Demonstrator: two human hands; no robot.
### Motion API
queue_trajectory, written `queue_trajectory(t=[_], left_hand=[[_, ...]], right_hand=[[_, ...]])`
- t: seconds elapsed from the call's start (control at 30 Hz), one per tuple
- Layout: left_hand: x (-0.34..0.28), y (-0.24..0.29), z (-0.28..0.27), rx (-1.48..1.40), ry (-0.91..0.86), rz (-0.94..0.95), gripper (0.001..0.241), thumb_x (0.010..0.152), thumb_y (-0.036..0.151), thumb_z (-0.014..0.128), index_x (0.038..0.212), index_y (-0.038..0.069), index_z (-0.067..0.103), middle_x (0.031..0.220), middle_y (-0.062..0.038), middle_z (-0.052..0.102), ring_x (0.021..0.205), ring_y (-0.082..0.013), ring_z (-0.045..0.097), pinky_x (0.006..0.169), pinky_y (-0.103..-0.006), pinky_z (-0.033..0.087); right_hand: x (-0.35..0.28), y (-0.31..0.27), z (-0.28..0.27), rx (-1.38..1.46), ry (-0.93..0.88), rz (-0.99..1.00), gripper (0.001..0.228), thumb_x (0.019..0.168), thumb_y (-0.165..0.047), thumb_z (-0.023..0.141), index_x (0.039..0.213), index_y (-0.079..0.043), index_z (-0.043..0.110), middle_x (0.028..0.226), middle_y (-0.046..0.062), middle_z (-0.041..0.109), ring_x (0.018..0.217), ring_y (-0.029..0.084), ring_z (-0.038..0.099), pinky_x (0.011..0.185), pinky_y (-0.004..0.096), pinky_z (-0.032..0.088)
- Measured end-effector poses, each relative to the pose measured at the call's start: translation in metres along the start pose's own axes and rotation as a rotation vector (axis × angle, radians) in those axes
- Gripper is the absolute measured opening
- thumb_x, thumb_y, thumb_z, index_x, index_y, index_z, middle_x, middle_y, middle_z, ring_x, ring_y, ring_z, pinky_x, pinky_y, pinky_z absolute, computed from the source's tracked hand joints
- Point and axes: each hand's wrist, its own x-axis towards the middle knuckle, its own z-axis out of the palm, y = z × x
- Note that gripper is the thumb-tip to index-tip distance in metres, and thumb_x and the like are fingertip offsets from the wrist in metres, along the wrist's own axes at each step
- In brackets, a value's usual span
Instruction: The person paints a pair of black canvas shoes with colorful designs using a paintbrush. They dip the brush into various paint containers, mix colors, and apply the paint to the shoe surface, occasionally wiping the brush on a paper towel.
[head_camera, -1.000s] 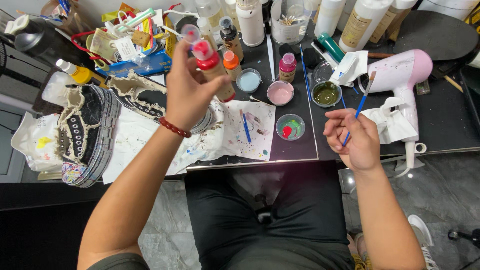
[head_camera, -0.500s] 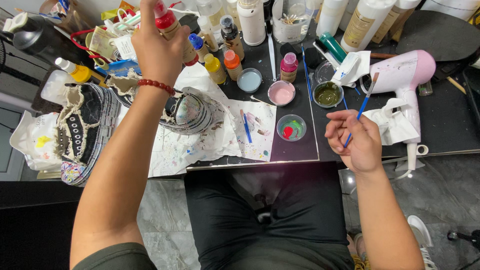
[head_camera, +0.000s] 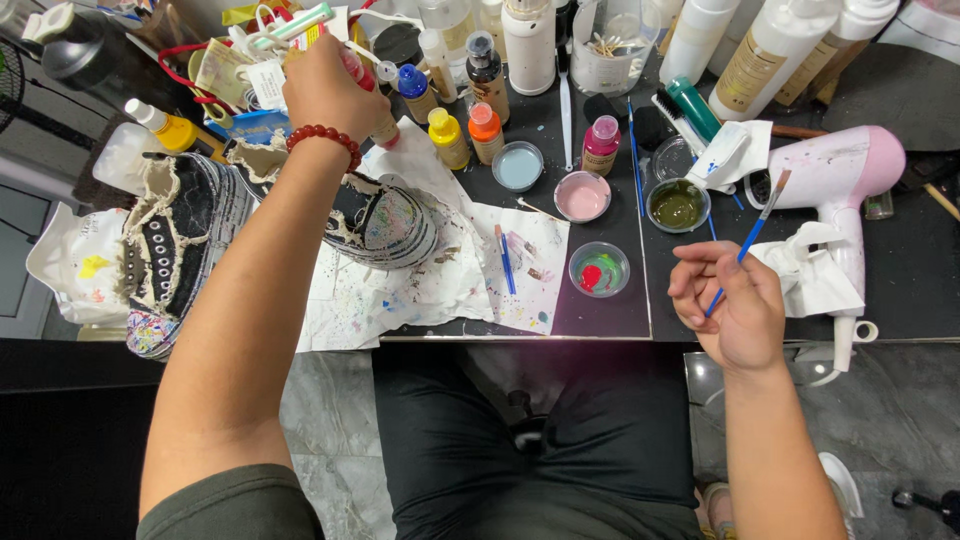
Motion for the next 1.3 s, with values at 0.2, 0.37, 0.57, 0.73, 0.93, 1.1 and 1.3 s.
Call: queue_trajectory(t=[0.2, 0.37, 0.57, 0.73, 0.93, 1.1, 1.3], left_hand=[[0.011, -0.007, 0.005, -0.012, 0.020, -0.015, 0.055, 0.056, 0.025, 0.099, 0.093, 0.004, 0.065, 0.094, -0.017, 0.070, 0.088, -0.0369, 0.069, 0.078, -0.0453, 0.056], [0.011, -0.012, 0.012, 0.019, 0.102, 0.063, 0.051, 0.060, 0.031, 0.100, 0.087, 0.006, 0.065, 0.085, -0.015, 0.070, 0.083, -0.0372, 0.069, 0.073, -0.0469, 0.055], [-0.001, 0.005, -0.003, -0.213, 0.057, -0.037, 0.043, 0.074, 0.020, 0.083, 0.102, 0.007, 0.054, 0.089, -0.011, 0.073, 0.089, -0.0298, 0.073, 0.080, -0.0441, 0.058], [-0.072, 0.020, -0.039, -0.206, 0.411, 0.120, 0.059, 0.078, 0.035, 0.085, 0.126, 0.012, 0.060, 0.111, -0.013, 0.066, 0.105, -0.0347, 0.064, 0.083, -0.0458, 0.053], [-0.274, 0.014, -0.080, -0.642, 0.470, 0.221, 0.036, 0.085, 0.008, 0.077, 0.117, 0.004, 0.063, 0.116, -0.016, 0.065, 0.117, -0.0360, 0.062, 0.105, -0.0446, 0.049], [-0.366, -0.007, -0.049, -0.691, 0.401, 0.128, 0.026, 0.083, 0.002, 0.075, 0.107, 0.002, 0.064, 0.105, -0.014, 0.067, 0.106, -0.0353, 0.066, 0.096, -0.0426, 0.053], [-0.417, -0.051, -0.010, -0.626, 0.189, 0.063, 0.017, 0.081, 0.002, 0.076, 0.097, 0.003, 0.068, 0.093, -0.011, 0.070, 0.090, -0.0295, 0.067, 0.084, -0.0401, 0.052]], right_hand=[[-0.002, 0.001, 0.000, 0.182, -0.060, 0.050, 0.062, 0.113, -0.043, 0.035, 0.139, 0.008, 0.059, 0.098, 0.014, 0.061, 0.067, 0.016, 0.047, 0.054, 0.025, 0.033], [-0.005, 0.000, 0.003, 0.005, -0.003, 0.033, 0.055, 0.112, -0.030, 0.038, 0.144, 0.011, 0.056, 0.092, 0.007, 0.051, 0.069, 0.017, 0.044, 0.053, 0.024, 0.030], [-0.009, -0.001, 0.027, -0.027, 0.097, -0.072, 0.049, 0.105, 0.002, 0.051, 0.153, -0.007, 0.055, 0.091, 0.010, 0.056, 0.068, 0.016, 0.048, 0.053, 0.022, 0.033], [-0.022, 0.018, 0.002, 0.043, 0.132, -0.169, 0.014, 0.112, 0.005, 0.051, 0.119, -0.004, 0.059, 0.098, 0.019, 0.063, 0.067, 0.025, 0.059, 0.053, 0.027, 0.042], [-0.020, 0.058, -0.085, -0.290, 0.037, -0.203, 0.026, 0.107, -0.002, 0.040, 0.124, 0.005, 0.059, 0.112, 0.021, 0.066, 0.101, 0.027, 0.063, 0.081, 0.030, 0.047], [-0.029, 0.058, -0.145, -0.637, 0.080, -0.276, 0.027, 0.119, -0.013, 0.038, 0.122, 0.006, 0.056, 0.112, 0.020, 0.062, 0.094, 0.023, 0.057, 0.082, 0.029, 0.043], [-0.014, 0.015, -0.111, -0.747, 0.124, -0.328, 0.034, 0.123, -0.024, 0.035, 0.118, 0.003, 0.054, 0.104, 0.016, 0.059, 0.086, 0.018, 0.055, 0.085, 0.030, 0.047]])
